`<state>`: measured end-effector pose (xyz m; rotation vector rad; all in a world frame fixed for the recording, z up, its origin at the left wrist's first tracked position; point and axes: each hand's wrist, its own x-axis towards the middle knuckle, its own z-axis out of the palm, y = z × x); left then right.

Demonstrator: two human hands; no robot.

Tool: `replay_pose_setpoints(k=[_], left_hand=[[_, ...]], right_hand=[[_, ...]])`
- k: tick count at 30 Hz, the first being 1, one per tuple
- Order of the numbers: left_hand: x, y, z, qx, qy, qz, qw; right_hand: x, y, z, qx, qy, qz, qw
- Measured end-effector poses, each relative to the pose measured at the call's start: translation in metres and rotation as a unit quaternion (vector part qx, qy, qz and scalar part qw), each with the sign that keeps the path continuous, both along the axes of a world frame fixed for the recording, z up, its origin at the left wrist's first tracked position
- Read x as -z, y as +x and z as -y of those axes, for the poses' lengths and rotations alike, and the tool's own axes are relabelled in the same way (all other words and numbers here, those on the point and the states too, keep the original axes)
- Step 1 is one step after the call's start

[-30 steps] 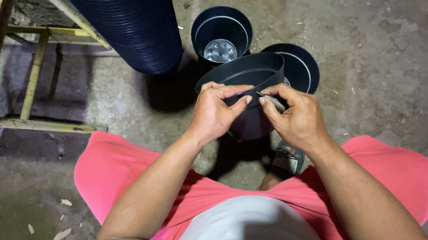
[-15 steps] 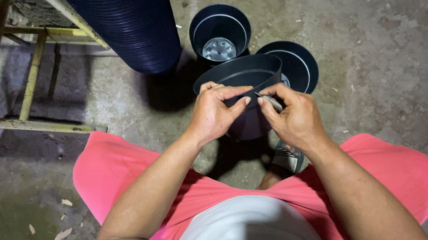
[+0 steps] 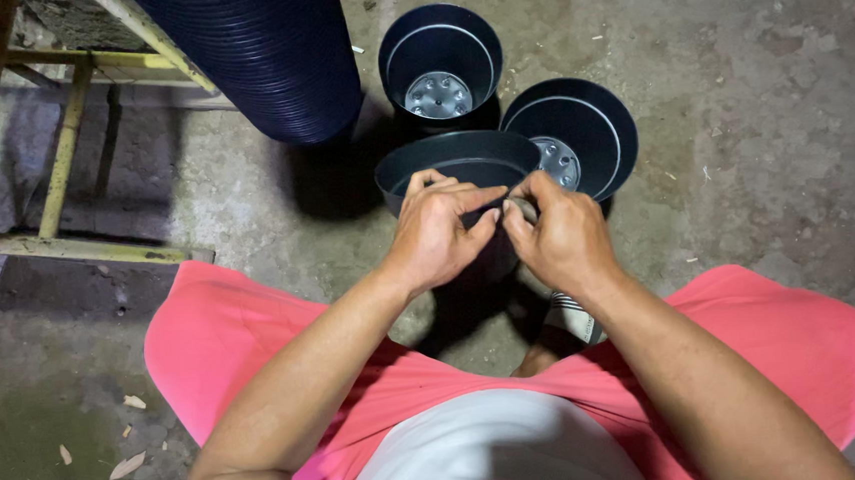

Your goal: The person sits on the floor and repeatedly inserts a small metal pin into a hole on the rim of a black plastic bucket-like part. They rotate the part to access different holes and continue the insertion process.

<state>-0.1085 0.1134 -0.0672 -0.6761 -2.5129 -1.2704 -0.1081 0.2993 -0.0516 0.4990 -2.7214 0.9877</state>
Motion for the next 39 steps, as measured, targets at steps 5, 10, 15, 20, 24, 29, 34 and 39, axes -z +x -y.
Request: replay_pose_setpoints(k=[5,10,15,20,24,29,34,39], left_hand=[[-0.009,-0.013,0.014,0.043,-0.015,-0.026,0.999],[-0.020,-0.015,0.019,0.019,0.014,-0.041,0.999],[-0.020,-0.013,0.011,-0.022,0.023,-0.108,0.994],[-0.008,0.007,-0.024,-0.019,-0.091,-0.205,0.974],[-0.010,0.013,-0.027,0.010,-0.135,-0.210,0.968],[-0.036,0.008,0.004,0.034,-0.165,-0.217,0.961],[-0.060,0.007,0.026,0.087,-0.168,-0.202,0.961],[-0.067,0.007,0.026,0.125,-0.140,-0.187,0.964]], right_hand=[[-0.017,-0.012,-0.019,0.005,0.020,0.168,0.986],[-0.034,-0.020,-0.054,-0.134,-0.155,0.215,0.955],[-0.017,-0.027,-0.062,0.071,-0.228,0.207,0.949],[0.024,-0.038,-0.041,0.132,-0.350,0.261,0.890],[0.035,-0.054,-0.055,0.087,-0.392,0.222,0.889],[0.013,-0.072,-0.097,0.180,-0.384,0.168,0.890],[-0.009,-0.069,-0.109,0.197,-0.401,0.159,0.881],[-0.013,-0.069,-0.107,0.204,-0.378,0.156,0.889]])
